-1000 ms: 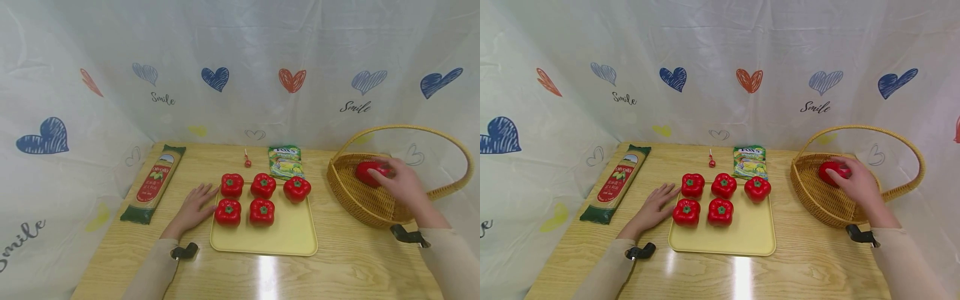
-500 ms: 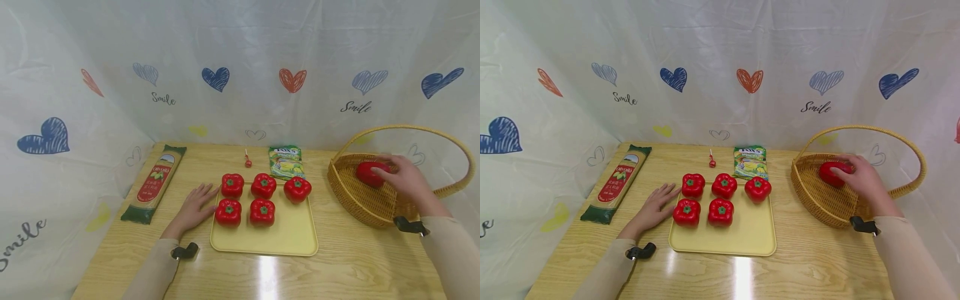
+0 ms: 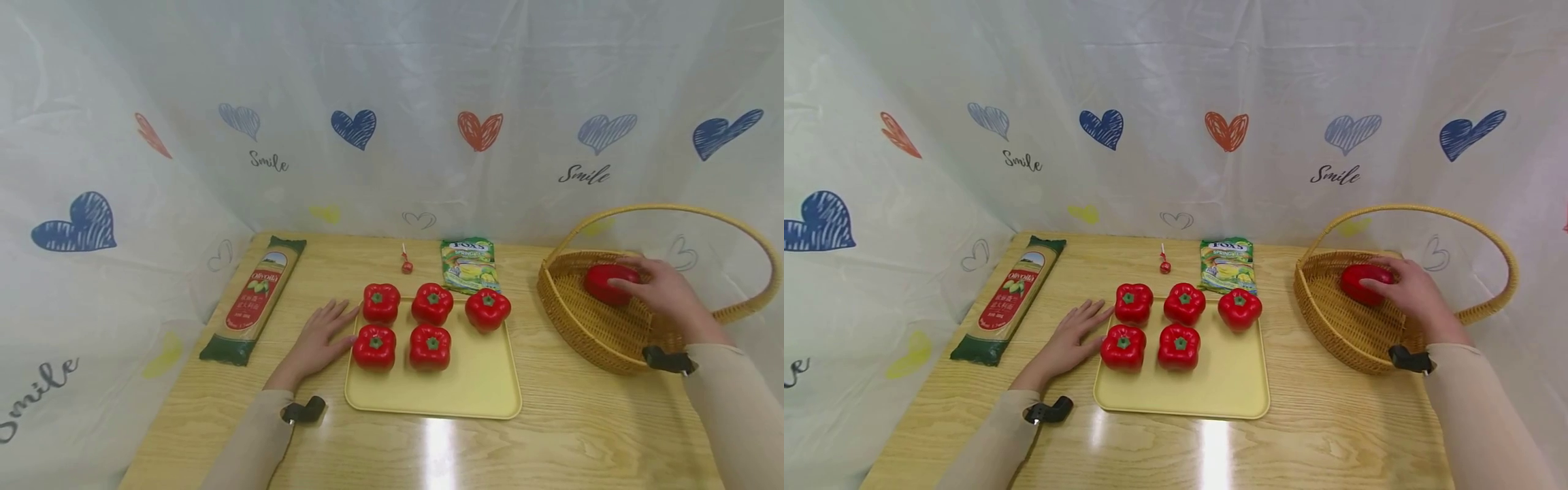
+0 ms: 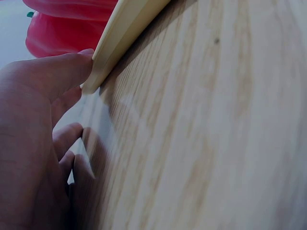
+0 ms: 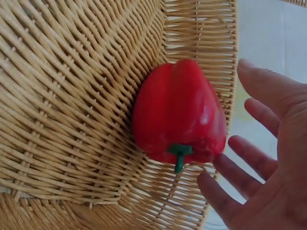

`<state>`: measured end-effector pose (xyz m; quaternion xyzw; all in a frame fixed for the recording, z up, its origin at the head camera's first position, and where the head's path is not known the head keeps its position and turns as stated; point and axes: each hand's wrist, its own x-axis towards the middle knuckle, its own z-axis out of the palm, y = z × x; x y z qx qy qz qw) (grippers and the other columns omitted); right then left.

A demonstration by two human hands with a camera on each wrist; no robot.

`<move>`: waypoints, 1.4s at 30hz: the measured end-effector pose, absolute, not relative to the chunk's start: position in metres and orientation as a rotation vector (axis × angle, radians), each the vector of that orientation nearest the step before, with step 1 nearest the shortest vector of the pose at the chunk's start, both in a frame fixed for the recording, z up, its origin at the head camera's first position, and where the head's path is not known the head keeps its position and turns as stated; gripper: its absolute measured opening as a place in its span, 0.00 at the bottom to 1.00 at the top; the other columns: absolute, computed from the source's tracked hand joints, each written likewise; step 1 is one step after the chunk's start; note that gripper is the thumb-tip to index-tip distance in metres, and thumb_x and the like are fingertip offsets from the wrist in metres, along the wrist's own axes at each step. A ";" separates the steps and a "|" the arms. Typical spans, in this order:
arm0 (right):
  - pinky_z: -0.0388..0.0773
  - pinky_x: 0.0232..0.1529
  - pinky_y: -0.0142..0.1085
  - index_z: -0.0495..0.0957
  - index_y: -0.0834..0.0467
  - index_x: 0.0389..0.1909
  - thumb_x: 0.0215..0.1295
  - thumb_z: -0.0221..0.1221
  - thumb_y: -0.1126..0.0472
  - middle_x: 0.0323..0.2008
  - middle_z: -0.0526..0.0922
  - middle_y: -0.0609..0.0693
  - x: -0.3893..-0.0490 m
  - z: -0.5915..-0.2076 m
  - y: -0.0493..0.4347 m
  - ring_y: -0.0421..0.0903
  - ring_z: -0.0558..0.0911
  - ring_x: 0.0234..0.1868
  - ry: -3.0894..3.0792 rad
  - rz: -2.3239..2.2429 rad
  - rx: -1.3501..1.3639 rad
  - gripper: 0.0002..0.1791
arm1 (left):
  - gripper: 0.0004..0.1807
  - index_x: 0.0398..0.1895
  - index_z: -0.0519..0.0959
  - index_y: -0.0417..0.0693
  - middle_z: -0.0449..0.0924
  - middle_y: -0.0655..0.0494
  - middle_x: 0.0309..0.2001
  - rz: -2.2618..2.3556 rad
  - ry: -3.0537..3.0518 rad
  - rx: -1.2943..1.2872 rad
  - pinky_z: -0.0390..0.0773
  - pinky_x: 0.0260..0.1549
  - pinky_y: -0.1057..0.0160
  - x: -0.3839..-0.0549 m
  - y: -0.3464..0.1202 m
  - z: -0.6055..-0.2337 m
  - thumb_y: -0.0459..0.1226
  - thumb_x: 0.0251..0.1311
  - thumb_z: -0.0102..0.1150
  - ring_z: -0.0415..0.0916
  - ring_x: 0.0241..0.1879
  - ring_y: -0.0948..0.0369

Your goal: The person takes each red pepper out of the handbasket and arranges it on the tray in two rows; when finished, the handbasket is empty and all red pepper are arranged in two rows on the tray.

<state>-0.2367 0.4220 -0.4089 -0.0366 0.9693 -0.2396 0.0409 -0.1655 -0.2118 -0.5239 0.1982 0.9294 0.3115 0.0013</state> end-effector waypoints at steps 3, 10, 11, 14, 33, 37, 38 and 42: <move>0.59 0.58 0.76 0.64 0.70 0.70 0.73 0.58 0.40 0.65 0.62 0.81 -0.238 -0.410 0.425 0.80 0.61 0.63 2.925 -0.717 -0.082 0.41 | 0.33 0.76 0.68 0.57 0.57 0.45 0.78 0.977 2.920 0.624 0.40 0.76 0.40 -0.166 -0.211 -0.523 0.51 0.71 0.57 0.45 0.79 0.42; 0.60 0.59 0.75 0.59 0.71 0.73 0.74 0.57 0.42 0.64 0.61 0.82 -0.240 -0.414 0.430 0.80 0.63 0.62 2.855 -0.684 -0.085 0.42 | 0.33 0.76 0.67 0.57 0.58 0.46 0.78 0.982 2.919 0.627 0.40 0.76 0.40 -0.166 -0.211 -0.523 0.51 0.71 0.57 0.45 0.79 0.42; 0.62 0.58 0.73 0.59 0.71 0.73 0.74 0.58 0.44 0.63 0.63 0.82 -0.240 -0.414 0.430 0.79 0.65 0.61 2.856 -0.692 -0.097 0.42 | 0.33 0.76 0.68 0.57 0.58 0.46 0.78 0.981 2.920 0.629 0.40 0.76 0.39 -0.166 -0.211 -0.523 0.51 0.71 0.57 0.45 0.79 0.42; 0.66 0.56 0.69 0.60 0.71 0.72 0.73 0.61 0.48 0.61 0.68 0.81 -0.242 -0.416 0.428 0.77 0.70 0.59 2.861 -0.721 -0.151 0.40 | 0.32 0.76 0.68 0.56 0.58 0.45 0.78 0.978 2.920 0.629 0.40 0.76 0.40 -0.165 -0.211 -0.523 0.51 0.71 0.57 0.45 0.79 0.42; 0.73 0.51 0.62 0.59 0.70 0.72 0.69 0.63 0.40 0.59 0.71 0.77 -0.249 -0.418 0.414 0.71 0.75 0.55 2.840 -0.651 -0.183 0.46 | 0.33 0.77 0.67 0.57 0.57 0.45 0.78 0.992 2.913 0.631 0.40 0.76 0.40 -0.166 -0.212 -0.524 0.52 0.71 0.57 0.44 0.79 0.43; 0.72 0.52 0.64 0.58 0.72 0.70 0.70 0.62 0.42 0.59 0.70 0.78 -0.250 -0.419 0.412 0.73 0.74 0.55 2.849 -0.643 -0.187 0.45 | 0.33 0.77 0.67 0.58 0.57 0.46 0.79 0.996 2.909 0.622 0.40 0.76 0.40 -0.166 -0.212 -0.525 0.52 0.71 0.57 0.44 0.79 0.43; 0.72 0.53 0.65 0.57 0.73 0.70 0.70 0.62 0.42 0.60 0.68 0.78 -0.250 -0.419 0.412 0.73 0.73 0.55 2.845 -0.651 -0.180 0.46 | 0.33 0.77 0.67 0.59 0.57 0.47 0.79 0.994 2.909 0.621 0.40 0.76 0.40 -0.166 -0.212 -0.525 0.52 0.71 0.57 0.44 0.79 0.43; 0.69 0.56 0.69 0.54 0.75 0.69 0.70 0.63 0.43 0.61 0.65 0.80 -0.250 -0.420 0.414 0.76 0.70 0.57 2.825 -0.693 -0.145 0.47 | 0.33 0.77 0.67 0.59 0.57 0.47 0.79 0.985 2.910 0.620 0.40 0.76 0.40 -0.166 -0.212 -0.525 0.52 0.71 0.57 0.44 0.79 0.43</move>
